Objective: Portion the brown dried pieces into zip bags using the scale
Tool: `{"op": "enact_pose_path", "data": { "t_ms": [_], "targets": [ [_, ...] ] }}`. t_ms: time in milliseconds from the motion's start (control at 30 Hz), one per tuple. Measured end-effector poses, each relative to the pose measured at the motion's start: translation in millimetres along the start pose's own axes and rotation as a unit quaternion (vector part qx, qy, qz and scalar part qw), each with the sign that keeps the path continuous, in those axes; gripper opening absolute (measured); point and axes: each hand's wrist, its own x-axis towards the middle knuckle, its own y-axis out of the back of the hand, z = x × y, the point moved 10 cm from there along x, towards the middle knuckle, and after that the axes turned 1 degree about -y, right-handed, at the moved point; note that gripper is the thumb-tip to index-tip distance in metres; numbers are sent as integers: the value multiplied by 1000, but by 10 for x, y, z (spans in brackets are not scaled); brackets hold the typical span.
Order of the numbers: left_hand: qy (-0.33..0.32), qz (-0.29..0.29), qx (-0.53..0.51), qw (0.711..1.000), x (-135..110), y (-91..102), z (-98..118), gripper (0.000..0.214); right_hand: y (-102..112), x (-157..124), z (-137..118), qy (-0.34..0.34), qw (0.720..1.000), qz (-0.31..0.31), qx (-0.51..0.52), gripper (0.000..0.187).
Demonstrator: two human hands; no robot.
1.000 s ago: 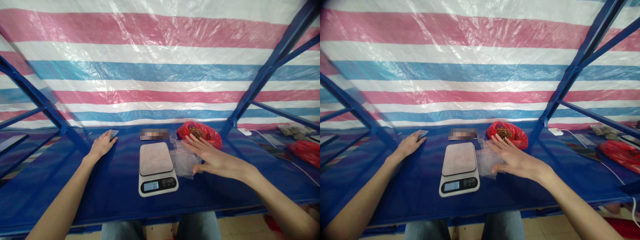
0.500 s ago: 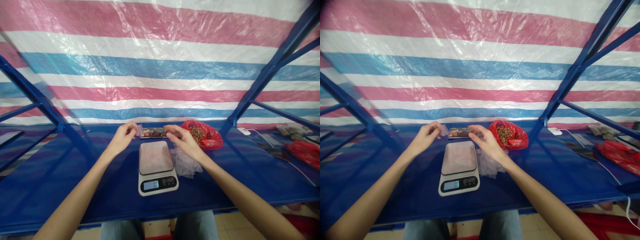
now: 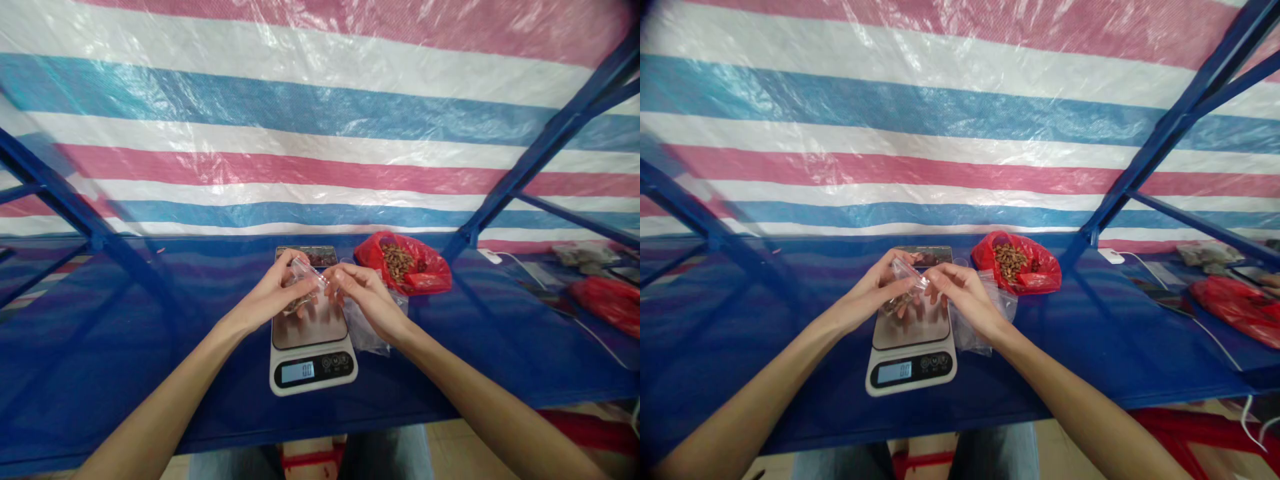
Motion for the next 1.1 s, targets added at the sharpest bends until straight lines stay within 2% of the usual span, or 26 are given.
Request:
{"op": "enact_pose_path", "data": {
  "t_ms": [133, 300, 367, 567, 700, 800, 900, 967, 1000, 1100],
  "targets": [
    [7, -35, 17, 999, -12, -83, -19, 56, -14, -13, -8, 2, 1000, 8, -17, 26],
    [-55, 84, -14, 995, 61, 314, 78, 52, 137, -15, 63, -12, 998, 66, 13, 25],
    [-63, 102, -12, 993, 65, 375, 100, 52, 145, -13, 94, -24, 997, 69, 25, 23],
    [-70, 95, 19, 993, 30, 229, 114, 54, 125, 7, 175, -46, 997, 43, 43, 26],
    [-105, 139, 51, 983, 32, 303, 137, 55, 95, 32, 250, -65, 996, 2, 57, 30],
    [-171, 200, 129, 956, -22, 399, 259, 46, 100, 40, 257, -65, 995, 3, 71, 35],
    [-253, 250, 262, 897, -171, 335, 486, 24, 120, 37, 183, -48, 996, 20, 75, 37],
    [-274, 234, 301, 883, -225, 199, 577, 6, 118, 31, 101, -33, 997, 26, 66, 38],
    [-268, 207, 299, 892, -217, 118, 585, 10, 110, 30, 55, -23, 998, 26, 60, 38],
    [-214, 110, 255, 936, -144, -114, 519, 37, 42, 32, -54, 12, 999, 12, 31, 39]
  ]
}}
